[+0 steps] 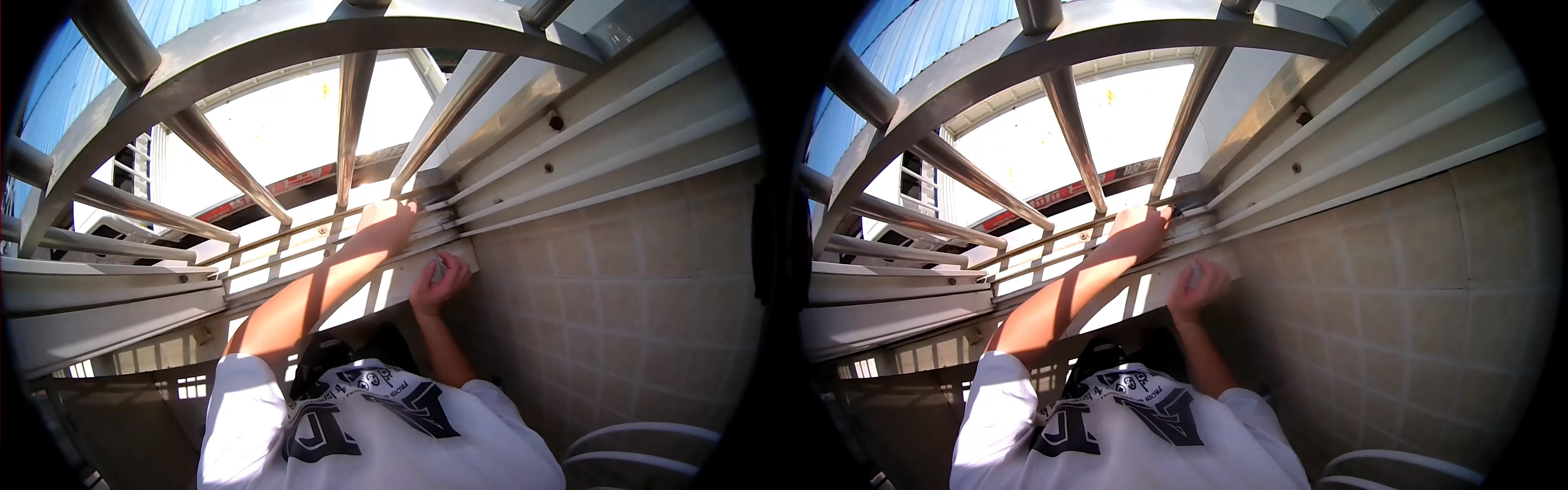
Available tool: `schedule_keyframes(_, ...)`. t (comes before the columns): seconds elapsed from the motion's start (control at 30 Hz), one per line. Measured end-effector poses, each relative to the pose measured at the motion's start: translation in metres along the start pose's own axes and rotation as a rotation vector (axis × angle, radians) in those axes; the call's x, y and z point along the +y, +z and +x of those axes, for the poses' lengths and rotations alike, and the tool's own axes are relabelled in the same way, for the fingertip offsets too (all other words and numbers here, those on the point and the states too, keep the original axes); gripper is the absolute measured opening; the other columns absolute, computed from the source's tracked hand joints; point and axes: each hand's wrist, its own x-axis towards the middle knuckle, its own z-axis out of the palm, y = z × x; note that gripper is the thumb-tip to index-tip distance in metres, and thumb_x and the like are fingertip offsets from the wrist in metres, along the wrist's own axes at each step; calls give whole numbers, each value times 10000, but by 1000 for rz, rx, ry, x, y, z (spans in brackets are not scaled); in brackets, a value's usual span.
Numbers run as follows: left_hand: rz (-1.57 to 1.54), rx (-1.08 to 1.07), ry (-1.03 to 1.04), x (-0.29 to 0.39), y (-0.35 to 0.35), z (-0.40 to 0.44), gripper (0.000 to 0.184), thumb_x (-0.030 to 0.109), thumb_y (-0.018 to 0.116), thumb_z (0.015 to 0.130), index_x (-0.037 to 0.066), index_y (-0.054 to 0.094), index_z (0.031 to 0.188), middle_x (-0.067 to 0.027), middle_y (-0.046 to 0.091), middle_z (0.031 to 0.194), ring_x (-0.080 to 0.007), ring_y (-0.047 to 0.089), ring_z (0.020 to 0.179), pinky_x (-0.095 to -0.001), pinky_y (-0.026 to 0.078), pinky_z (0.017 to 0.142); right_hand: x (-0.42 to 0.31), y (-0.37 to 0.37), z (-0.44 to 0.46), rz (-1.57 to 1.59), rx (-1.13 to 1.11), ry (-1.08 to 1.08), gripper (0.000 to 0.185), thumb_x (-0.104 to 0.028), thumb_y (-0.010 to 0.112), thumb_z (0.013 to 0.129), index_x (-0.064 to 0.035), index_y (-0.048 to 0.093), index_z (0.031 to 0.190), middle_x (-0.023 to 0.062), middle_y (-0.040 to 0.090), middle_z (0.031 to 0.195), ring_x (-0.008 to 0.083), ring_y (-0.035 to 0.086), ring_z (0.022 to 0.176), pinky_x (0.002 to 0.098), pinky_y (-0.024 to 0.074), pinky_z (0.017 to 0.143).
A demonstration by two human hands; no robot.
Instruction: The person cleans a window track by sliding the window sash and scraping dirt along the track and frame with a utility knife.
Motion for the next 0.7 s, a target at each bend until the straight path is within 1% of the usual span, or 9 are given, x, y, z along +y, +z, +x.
schedule_keyframes(0.03,42,-11,-18,6,-2,3,236,295,585,1020,136,744,1094,-153,716,805,-362,712,778,-491,560,695,0,1,1,-2,8,-9,211,-181,634,925,-46,658,1086,121,604,1038,321,551,994,457,394,927)
schedule_keyframes(0.13,-97,100,66,-12,10,0,225,280,602,1019,124,727,1123,-168,708,792,-383,707,753,-494,554,652,0,1,0,7,11,6,203,-176,634,923,-43,658,1075,122,602,1033,324,548,996,450,399,922)
schedule_keyframes(0.23,-134,205,141,-26,30,-4,235,264,611,1020,117,698,1181,-188,701,784,-403,693,710,-490,545,615,-1,2,0,11,2,15,206,-171,635,919,-39,658,1075,124,599,1031,325,547,998,446,403,918)
schedule_keyframes(0.27,-176,294,202,-31,41,-2,256,260,621,1017,118,672,1225,-199,693,772,-409,682,678,-495,540,611,-1,1,0,14,3,15,207,-168,635,917,-39,658,1076,124,598,1031,325,546,997,446,404,917)
schedule_keyframes(0.37,-142,197,101,-16,22,-9,243,302,562,1046,123,670,1170,-188,705,810,-390,703,752,-492,562,644,0,2,0,23,4,9,209,-161,635,913,-38,659,1080,124,597,1034,326,544,994,447,405,915)
schedule_keyframes(0.47,-205,326,172,-19,23,-12,251,257,621,1019,119,674,1222,-172,680,758,-399,675,695,-490,527,612,0,2,0,24,1,7,211,-154,637,909,-39,660,1085,124,597,1038,325,543,991,445,408,913)
schedule_keyframes(0.57,-261,322,179,-15,6,-18,251,266,618,1022,111,684,1209,-162,673,756,-389,672,701,-473,525,629,0,1,-1,20,1,12,213,-148,638,908,-41,662,1091,123,597,1039,322,543,988,441,411,908)
schedule_keyframes(0.6,-252,294,166,-15,2,-20,240,248,624,1013,96,698,1184,-161,674,754,-388,667,706,-462,525,644,1,2,-1,19,2,10,214,-146,638,907,-42,662,1093,123,597,1039,321,543,988,440,412,906)
schedule_keyframes(0.7,-342,313,148,-21,-3,-32,220,221,611,1012,92,712,1159,-158,681,761,-383,663,717,-462,516,635,1,3,0,9,6,-1,215,-141,638,907,-44,664,1097,123,599,1043,318,544,984,435,414,898)
